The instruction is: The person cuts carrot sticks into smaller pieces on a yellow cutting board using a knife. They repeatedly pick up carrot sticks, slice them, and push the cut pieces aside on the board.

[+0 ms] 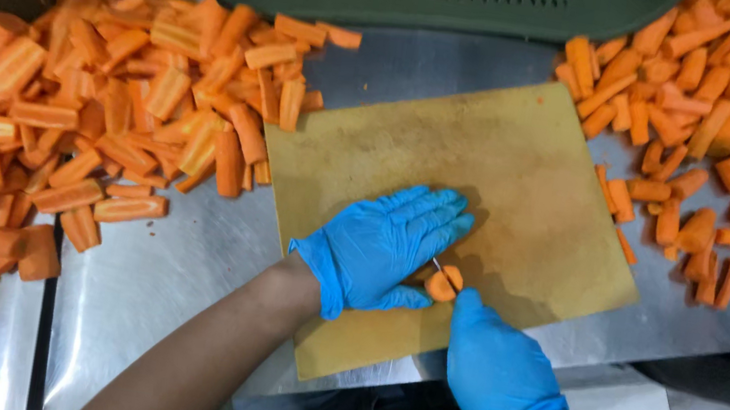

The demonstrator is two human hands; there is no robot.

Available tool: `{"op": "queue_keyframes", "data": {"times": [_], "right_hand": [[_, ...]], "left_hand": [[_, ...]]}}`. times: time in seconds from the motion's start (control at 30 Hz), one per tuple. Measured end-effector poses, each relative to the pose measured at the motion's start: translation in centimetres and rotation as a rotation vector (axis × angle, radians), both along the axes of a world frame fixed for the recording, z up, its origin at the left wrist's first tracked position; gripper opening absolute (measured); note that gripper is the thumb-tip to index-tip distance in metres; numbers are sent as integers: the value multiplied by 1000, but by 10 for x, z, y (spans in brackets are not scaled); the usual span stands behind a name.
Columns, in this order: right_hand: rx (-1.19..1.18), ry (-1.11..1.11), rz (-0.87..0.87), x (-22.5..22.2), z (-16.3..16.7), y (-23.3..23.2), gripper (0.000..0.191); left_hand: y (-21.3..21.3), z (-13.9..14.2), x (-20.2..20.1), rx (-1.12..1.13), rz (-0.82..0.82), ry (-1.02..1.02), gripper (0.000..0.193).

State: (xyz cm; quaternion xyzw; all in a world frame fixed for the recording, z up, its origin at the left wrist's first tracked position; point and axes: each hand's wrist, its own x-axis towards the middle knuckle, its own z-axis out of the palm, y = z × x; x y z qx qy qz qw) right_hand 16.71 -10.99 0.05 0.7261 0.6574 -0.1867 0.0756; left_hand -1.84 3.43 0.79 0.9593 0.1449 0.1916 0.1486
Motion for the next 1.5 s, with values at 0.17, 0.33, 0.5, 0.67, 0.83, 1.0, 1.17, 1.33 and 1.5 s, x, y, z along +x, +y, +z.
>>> {"op": "queue_keyframes", "data": {"times": [0.17,0.33,0.5,0.67,0.83,1.0,1.17,1.33,1.5], "right_hand": [[-13,71,9,1,16,9,20],[31,39,-30,11,37,5,24],[30,16,38,6,35,-4,25],[123,-16,98,3,26,-10,26],[106,-70,113,3,26,-16,29],[205,-54,166,1,32,-17,30],[81,-167,109,-6,24,-17,18],[26,-78,85,-8,6,-9,18],[109,93,146,6,7,2,22]], "left_hand": [[2,-4,-4,-25,-11,-16,99],[1,10,-6,119,-1,-69,101],[-3,20,-12,150,-35,-72,101],[-2,19,-9,142,-12,14,104],[-4,19,-10,119,-34,-23,107],[-6,24,-9,93,-21,-12,108],[-8,18,-7,88,4,-6,103],[-2,6,-9,-26,-22,-51,110],[5,6,-7,-84,17,-99,117]]}}
